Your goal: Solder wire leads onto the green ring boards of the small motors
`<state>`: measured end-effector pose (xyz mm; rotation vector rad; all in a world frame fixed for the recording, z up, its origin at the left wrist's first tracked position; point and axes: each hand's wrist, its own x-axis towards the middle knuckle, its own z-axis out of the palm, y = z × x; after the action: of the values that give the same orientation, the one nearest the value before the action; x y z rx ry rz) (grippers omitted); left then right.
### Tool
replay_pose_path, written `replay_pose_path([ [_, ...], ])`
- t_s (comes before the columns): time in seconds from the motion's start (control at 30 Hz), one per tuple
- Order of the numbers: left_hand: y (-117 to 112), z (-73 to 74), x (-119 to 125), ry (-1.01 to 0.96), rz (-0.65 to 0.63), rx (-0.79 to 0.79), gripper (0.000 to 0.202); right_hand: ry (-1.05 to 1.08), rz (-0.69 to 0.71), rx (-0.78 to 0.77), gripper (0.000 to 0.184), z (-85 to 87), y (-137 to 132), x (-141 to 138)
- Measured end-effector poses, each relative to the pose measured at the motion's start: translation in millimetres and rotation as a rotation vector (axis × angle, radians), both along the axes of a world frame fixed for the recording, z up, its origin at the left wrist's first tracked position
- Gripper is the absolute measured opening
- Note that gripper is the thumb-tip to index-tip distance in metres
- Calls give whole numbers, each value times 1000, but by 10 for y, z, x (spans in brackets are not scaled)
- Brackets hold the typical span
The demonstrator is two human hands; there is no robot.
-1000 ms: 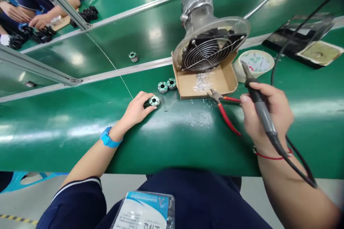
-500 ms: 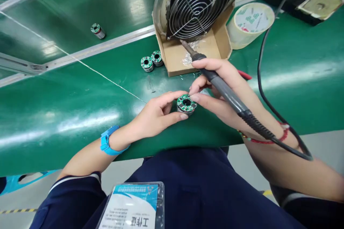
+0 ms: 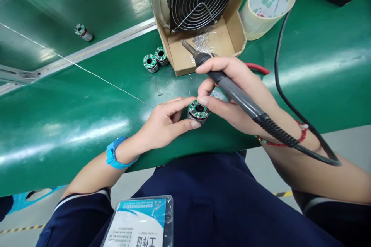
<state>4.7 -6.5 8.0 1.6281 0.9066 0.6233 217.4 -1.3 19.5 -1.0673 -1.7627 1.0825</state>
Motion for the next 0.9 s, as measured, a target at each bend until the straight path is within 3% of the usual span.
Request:
replay_pose_path([
  [0.27,23,-68,-23,13,-38,41,38,-17,-9,23,35,-63,-40,-52],
  [0.4,74,-103,14,70,4,252,36,10,-126,65,52,-198,-78,-83],
  [0.5,102,-159,54,199,79,391,29,-112,-182,80,66,-340,-100,-102],
  [0.6,141,-279,48,249,122,283,38,-242,-179,130,56,-472,-68,-109],
  [0.7,204,-419,-9,74,231,26,46,-326,-145,208,50,-545,-3,-101],
  [0.8,257,-486,-61,-106,298,-175,32,-356,-46,222,46,-523,23,-72],
  [0.9,250,-459,-56,-124,295,-132,23,-274,-76,200,47,-438,-40,-3],
])
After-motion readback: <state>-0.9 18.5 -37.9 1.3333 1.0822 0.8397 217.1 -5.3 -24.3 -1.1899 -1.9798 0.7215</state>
